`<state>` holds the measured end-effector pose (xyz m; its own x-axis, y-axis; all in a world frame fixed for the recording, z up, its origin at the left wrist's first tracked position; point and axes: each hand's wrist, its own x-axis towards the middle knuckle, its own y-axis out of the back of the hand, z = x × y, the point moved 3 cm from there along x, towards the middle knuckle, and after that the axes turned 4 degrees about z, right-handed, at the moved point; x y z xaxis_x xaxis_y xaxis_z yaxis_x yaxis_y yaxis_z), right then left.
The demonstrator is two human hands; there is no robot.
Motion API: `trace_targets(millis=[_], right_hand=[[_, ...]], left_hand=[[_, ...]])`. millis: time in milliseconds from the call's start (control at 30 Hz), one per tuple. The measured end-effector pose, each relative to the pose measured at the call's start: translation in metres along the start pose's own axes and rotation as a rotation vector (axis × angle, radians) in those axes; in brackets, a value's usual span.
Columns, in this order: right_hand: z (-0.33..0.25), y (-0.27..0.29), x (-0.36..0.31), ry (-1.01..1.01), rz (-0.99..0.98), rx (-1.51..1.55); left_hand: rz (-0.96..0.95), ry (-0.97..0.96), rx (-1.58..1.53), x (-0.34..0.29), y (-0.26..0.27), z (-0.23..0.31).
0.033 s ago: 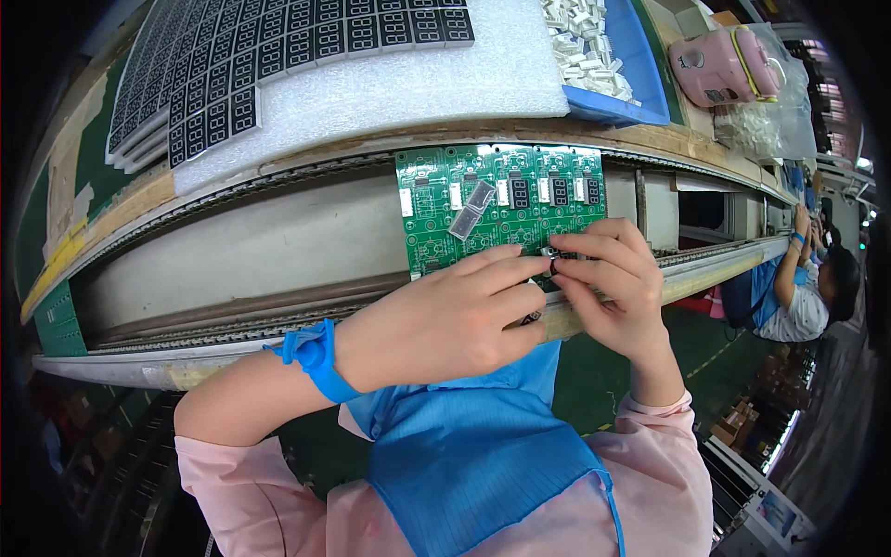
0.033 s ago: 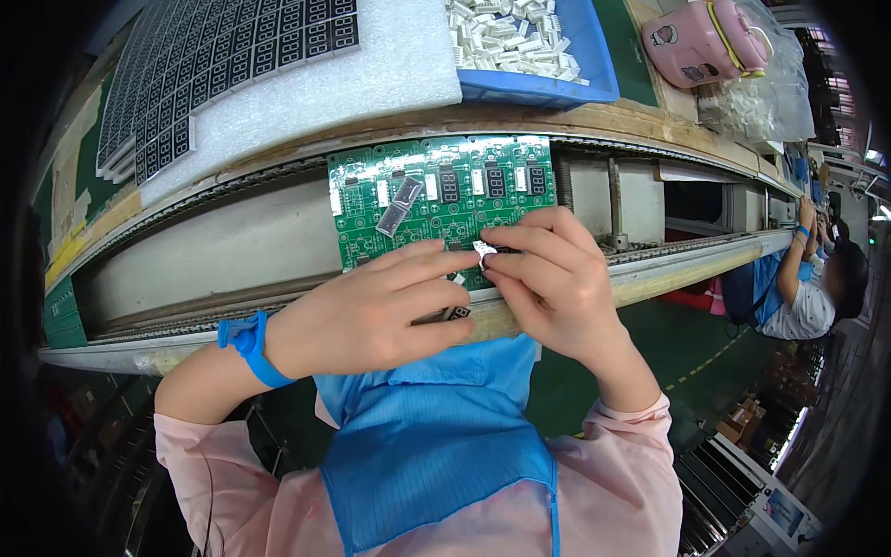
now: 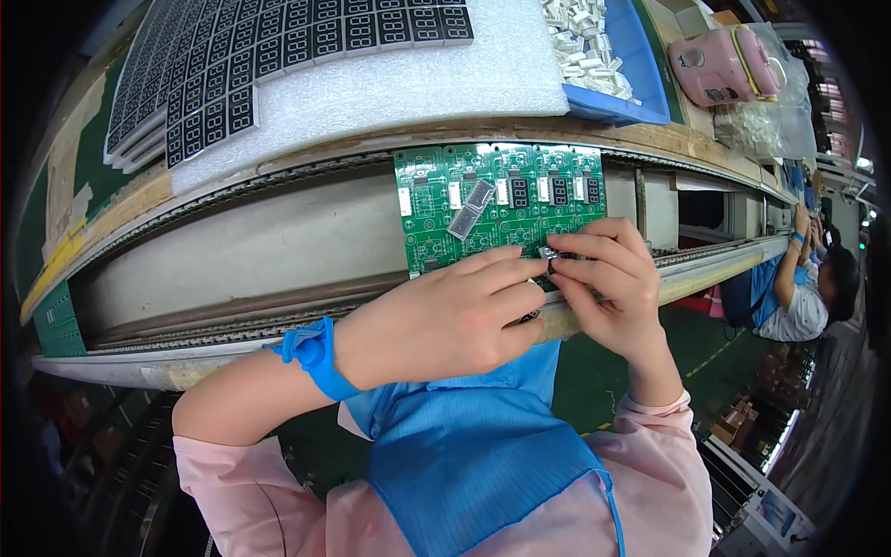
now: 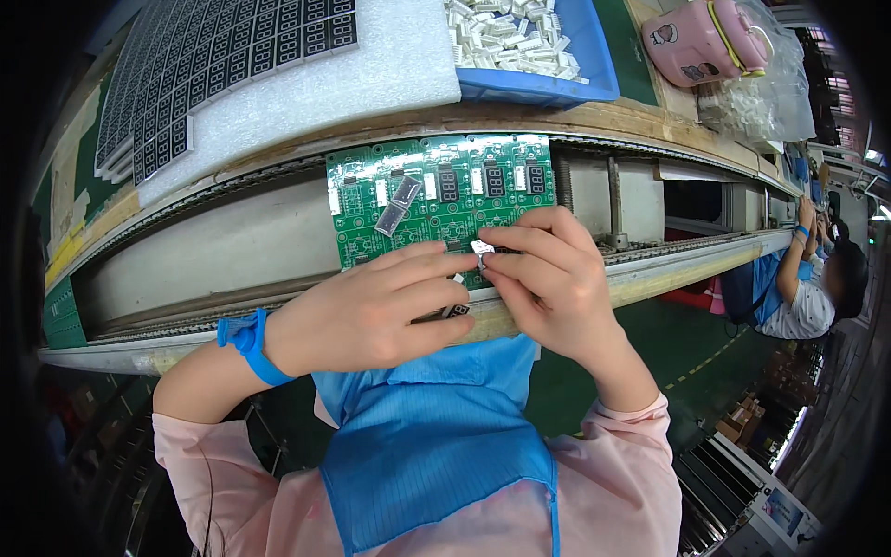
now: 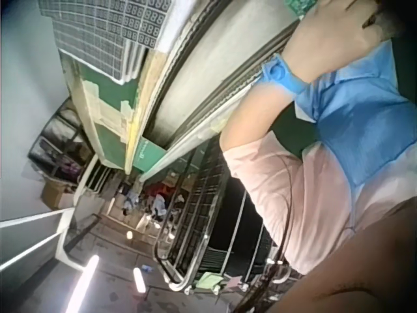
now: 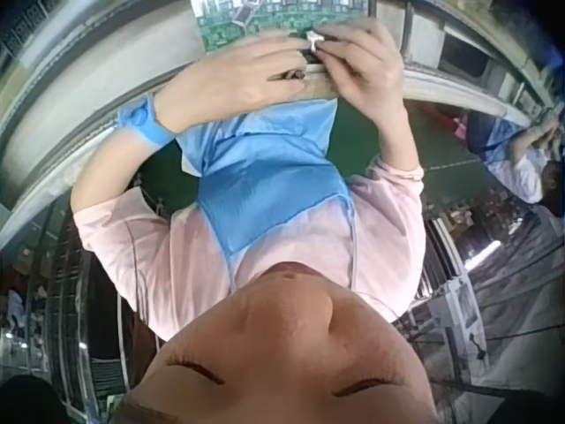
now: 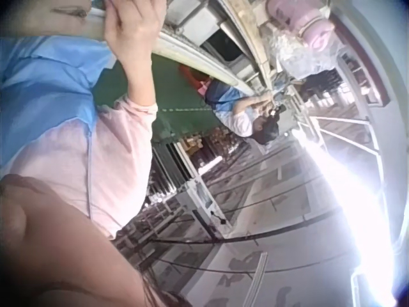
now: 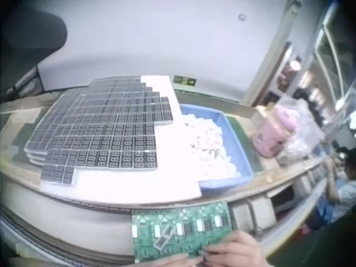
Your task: The person assembles electronic circuit boards by hand at a factory workstation. They pick small white plastic components from a blue tray and insert them into specific slots on the green PCBs. The person works on multiple boards sequentially, moving them along the assembly line after completion.
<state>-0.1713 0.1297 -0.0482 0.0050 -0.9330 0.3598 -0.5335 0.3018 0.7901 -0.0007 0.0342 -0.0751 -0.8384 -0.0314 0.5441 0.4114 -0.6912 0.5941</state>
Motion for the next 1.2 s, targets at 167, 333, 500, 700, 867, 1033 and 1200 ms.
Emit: trace_targets(millis=[167,333,500,700,867,1033,1200], right_hand=[[0.002,0.002,-0.006,-0.025,0.081,-0.026],[-0.004,-0.006,-0.007,-0.018,0.059,-0.011],[-0.007,-0.015,-0.009,0.021,0.037,-0.042],[-0.013,-0.018,-0.012,0.070,0.013,-0.159],[-0.017,-0.017,-0.010,0.072,-0.047,-0.211],[-0.022,-0.013,0.002,0.116,-0.144,-0.255],[-0.016,-0.014,0.007,0.167,-0.185,-0.181]], left_hand=[[0.030,0.005,-0.022,-0.001,0.002,-0.001],[0.123,0.062,0.022,-0.002,0.020,-0.008],[0.200,0.179,0.130,-0.006,0.038,-0.017],[0.064,0.247,0.088,-0.010,0.032,-0.016],[0.026,0.217,0.161,-0.012,0.026,-0.020],[0.003,0.215,0.162,-0.012,0.027,-0.018],[0.009,0.198,0.190,-0.013,0.026,-0.018]])
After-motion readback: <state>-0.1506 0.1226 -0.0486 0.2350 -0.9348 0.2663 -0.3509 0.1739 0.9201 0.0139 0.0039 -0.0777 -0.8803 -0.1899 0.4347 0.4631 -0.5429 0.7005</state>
